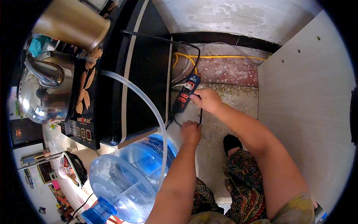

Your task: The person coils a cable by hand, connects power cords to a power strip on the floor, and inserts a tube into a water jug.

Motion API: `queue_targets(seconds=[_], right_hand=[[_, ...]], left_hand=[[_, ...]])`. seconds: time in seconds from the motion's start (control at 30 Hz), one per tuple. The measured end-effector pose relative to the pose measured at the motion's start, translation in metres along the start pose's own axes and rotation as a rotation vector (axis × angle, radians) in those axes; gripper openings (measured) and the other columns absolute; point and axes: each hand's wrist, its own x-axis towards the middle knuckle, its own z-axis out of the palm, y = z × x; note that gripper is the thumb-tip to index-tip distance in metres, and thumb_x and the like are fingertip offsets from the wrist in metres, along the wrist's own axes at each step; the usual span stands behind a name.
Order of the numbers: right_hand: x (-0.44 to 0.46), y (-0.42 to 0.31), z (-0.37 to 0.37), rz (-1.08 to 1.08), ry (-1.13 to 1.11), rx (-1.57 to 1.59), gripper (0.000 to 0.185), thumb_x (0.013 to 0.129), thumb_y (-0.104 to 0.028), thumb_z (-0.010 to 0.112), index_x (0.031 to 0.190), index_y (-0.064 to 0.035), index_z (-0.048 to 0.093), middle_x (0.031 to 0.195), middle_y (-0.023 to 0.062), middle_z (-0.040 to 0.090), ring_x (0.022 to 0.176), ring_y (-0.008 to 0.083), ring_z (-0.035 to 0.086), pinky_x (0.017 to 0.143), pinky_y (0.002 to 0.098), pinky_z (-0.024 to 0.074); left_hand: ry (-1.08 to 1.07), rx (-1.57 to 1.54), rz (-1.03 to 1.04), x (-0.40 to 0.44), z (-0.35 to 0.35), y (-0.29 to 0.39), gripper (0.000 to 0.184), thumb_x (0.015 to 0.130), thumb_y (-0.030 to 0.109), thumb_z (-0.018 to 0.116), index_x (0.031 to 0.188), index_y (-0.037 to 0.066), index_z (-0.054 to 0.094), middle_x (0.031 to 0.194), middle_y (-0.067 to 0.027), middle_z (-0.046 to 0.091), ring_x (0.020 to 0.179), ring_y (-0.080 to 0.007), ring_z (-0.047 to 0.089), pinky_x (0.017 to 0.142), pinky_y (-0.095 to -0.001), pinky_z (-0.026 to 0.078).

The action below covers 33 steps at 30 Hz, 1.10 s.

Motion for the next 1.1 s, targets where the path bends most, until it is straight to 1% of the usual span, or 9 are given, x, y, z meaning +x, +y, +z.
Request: queue_targets(seconds=[0.1,0.3,0.47,0.57,0.73,0.83,0.93,1.0,1.1], right_hand=[[0.003,0.008,0.002,0.218,-0.026,-0.030,0.032,0.069,-0.038,0.053,0.068,-0.0065,0.059,0.066,0.0146,0.057,0.063,0.0325,0.055,0.060,0.0394,0.0443],[0.003,0.003,-0.008,0.278,-0.261,0.165,0.031,0.068,-0.037,0.052,0.063,-0.0071,0.061,0.060,0.0092,0.058,0.061,0.0256,0.057,0.061,0.0356,0.0453],[0.009,-0.003,-0.002,0.226,-0.325,0.017,0.030,0.068,-0.036,0.052,0.063,-0.0070,0.061,0.056,0.0062,0.058,0.057,0.0224,0.057,0.059,0.0325,0.0460],[0.017,-0.007,0.009,0.319,-0.280,0.012,0.027,0.067,-0.033,0.054,0.063,-0.0065,0.060,0.055,0.0059,0.057,0.056,0.0215,0.057,0.058,0.0320,0.0464],[0.033,-0.019,0.016,0.480,-0.339,0.283,0.020,0.066,-0.025,0.056,0.062,-0.0055,0.060,0.054,0.0065,0.057,0.054,0.0207,0.058,0.056,0.0331,0.0467],[0.046,0.005,0.056,0.442,-0.299,0.653,0.020,0.066,-0.021,0.056,0.059,-0.0030,0.059,0.058,0.0078,0.059,0.049,0.0203,0.057,0.050,0.0323,0.0465],[0.055,0.023,0.078,-0.077,-0.214,0.119,0.023,0.065,-0.022,0.058,0.059,0.0007,0.056,0.063,0.0100,0.059,0.045,0.0204,0.056,0.045,0.0323,0.0457],[0.039,-0.008,0.052,0.363,-0.229,0.415,0.027,0.066,-0.024,0.058,0.063,0.0023,0.054,0.069,0.0124,0.059,0.053,0.0224,0.058,0.050,0.0341,0.0464],[0.020,-0.020,0.040,0.563,-0.143,0.567,0.027,0.068,-0.025,0.058,0.070,0.0020,0.053,0.069,0.0139,0.058,0.064,0.0239,0.058,0.059,0.0355,0.0457]], left_hand=[[-0.108,0.030,-0.031,-0.001,-0.003,0.001,0.026,0.072,0.031,0.055,0.078,0.007,0.061,0.085,-0.0137,0.055,0.084,-0.0301,0.048,0.073,-0.0375,0.041],[-0.177,0.034,-0.078,-0.004,0.011,-0.005,0.019,0.070,0.025,0.054,0.078,0.008,0.061,0.085,-0.0100,0.053,0.086,-0.0276,0.047,0.071,-0.0383,0.041],[-0.248,-0.145,-0.047,-0.004,0.005,0.001,0.021,0.072,0.021,0.050,0.078,0.003,0.059,0.087,-0.0137,0.053,0.089,-0.0301,0.046,0.075,-0.0389,0.041],[-0.111,-0.149,0.073,-0.005,0.008,0.005,0.023,0.074,0.021,0.049,0.077,0.001,0.058,0.084,-0.0164,0.053,0.084,-0.0314,0.048,0.073,-0.0385,0.042],[-0.078,-0.312,-0.033,0.003,0.026,-0.010,0.026,0.073,0.025,0.050,0.080,0.001,0.058,0.082,-0.0202,0.055,0.077,-0.0346,0.052,0.070,-0.0411,0.041],[-0.008,-0.440,-0.109,0.004,0.018,-0.009,0.025,0.073,0.024,0.050,0.077,0.001,0.058,0.078,-0.0192,0.056,0.075,-0.0340,0.053,0.068,-0.0404,0.042],[0.142,-0.405,-0.117,0.007,0.030,-0.016,0.024,0.074,0.025,0.051,0.071,0.001,0.057,0.073,-0.0191,0.056,0.070,-0.0341,0.053,0.063,-0.0404,0.042],[0.267,-0.318,-0.084,0.010,0.042,-0.020,0.025,0.074,0.025,0.050,0.068,0.002,0.056,0.070,-0.0196,0.054,0.065,-0.0343,0.053,0.060,-0.0411,0.041],[0.208,-0.380,-0.096,0.014,0.032,-0.019,0.025,0.073,0.025,0.052,0.066,0.002,0.058,0.067,-0.0186,0.055,0.062,-0.0327,0.053,0.057,-0.0399,0.041]])
